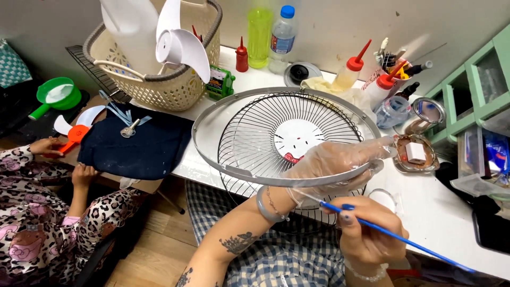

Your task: Painting the outer rim of a metal fan guard with white paint using a small brush.

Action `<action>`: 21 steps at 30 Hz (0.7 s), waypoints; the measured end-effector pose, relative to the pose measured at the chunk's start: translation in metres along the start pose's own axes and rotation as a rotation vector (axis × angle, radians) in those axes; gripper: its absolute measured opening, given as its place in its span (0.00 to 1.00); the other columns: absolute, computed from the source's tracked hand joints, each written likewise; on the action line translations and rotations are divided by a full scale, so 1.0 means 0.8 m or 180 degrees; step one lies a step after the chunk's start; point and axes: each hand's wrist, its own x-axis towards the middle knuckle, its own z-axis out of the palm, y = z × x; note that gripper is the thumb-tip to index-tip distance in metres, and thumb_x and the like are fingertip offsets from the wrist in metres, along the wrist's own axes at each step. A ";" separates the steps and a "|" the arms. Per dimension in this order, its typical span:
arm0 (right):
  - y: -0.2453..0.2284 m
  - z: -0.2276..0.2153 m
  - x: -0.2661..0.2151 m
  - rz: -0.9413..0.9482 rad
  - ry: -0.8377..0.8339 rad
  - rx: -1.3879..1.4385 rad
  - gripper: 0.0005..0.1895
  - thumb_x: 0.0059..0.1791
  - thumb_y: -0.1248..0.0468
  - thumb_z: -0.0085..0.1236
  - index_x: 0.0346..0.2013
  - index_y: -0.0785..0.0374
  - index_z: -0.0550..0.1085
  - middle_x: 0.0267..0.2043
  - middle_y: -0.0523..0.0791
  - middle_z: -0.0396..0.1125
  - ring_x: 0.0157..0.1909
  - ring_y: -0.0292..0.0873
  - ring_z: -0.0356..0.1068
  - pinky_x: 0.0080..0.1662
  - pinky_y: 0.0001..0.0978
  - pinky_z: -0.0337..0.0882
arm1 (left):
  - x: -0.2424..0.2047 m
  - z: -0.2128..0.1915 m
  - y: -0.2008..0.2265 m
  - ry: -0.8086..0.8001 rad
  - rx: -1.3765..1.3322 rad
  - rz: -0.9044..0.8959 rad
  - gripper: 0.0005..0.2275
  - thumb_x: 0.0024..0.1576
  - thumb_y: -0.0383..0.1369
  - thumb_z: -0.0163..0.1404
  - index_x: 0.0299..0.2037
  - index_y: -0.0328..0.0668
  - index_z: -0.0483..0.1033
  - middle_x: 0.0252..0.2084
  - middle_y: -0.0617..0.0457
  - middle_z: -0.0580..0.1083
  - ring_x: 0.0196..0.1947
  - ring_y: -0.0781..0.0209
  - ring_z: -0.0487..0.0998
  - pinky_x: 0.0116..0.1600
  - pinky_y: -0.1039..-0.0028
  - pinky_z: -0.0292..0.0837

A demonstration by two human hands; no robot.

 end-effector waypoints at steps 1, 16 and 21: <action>0.001 0.002 0.001 -0.0055 -0.0076 -0.0044 0.06 0.52 0.69 0.52 0.36 0.71 0.65 0.28 0.59 0.70 0.26 0.52 0.75 0.32 0.34 0.77 | 0.001 0.000 0.000 -0.0075 -0.0049 -0.0073 0.21 0.66 0.37 0.43 0.71 0.60 0.59 0.76 0.59 0.67 0.19 0.62 0.73 0.19 0.76 0.61; -0.019 0.005 0.004 0.0392 0.0189 -0.0173 0.15 0.51 0.66 0.50 0.24 0.76 0.66 0.24 0.60 0.67 0.18 0.47 0.64 0.24 0.29 0.63 | -0.003 -0.003 0.003 0.0346 0.0143 0.0257 0.22 0.68 0.33 0.47 0.72 0.56 0.59 0.75 0.53 0.69 0.18 0.62 0.65 0.24 0.77 0.61; 0.003 0.004 0.003 0.0265 0.0405 -0.0169 0.08 0.53 0.69 0.51 0.37 0.75 0.64 0.28 0.62 0.68 0.24 0.52 0.70 0.24 0.30 0.67 | 0.002 0.000 0.003 0.0439 0.0216 0.0405 0.20 0.65 0.28 0.47 0.68 0.50 0.64 0.72 0.53 0.70 0.29 0.60 0.80 0.25 0.75 0.65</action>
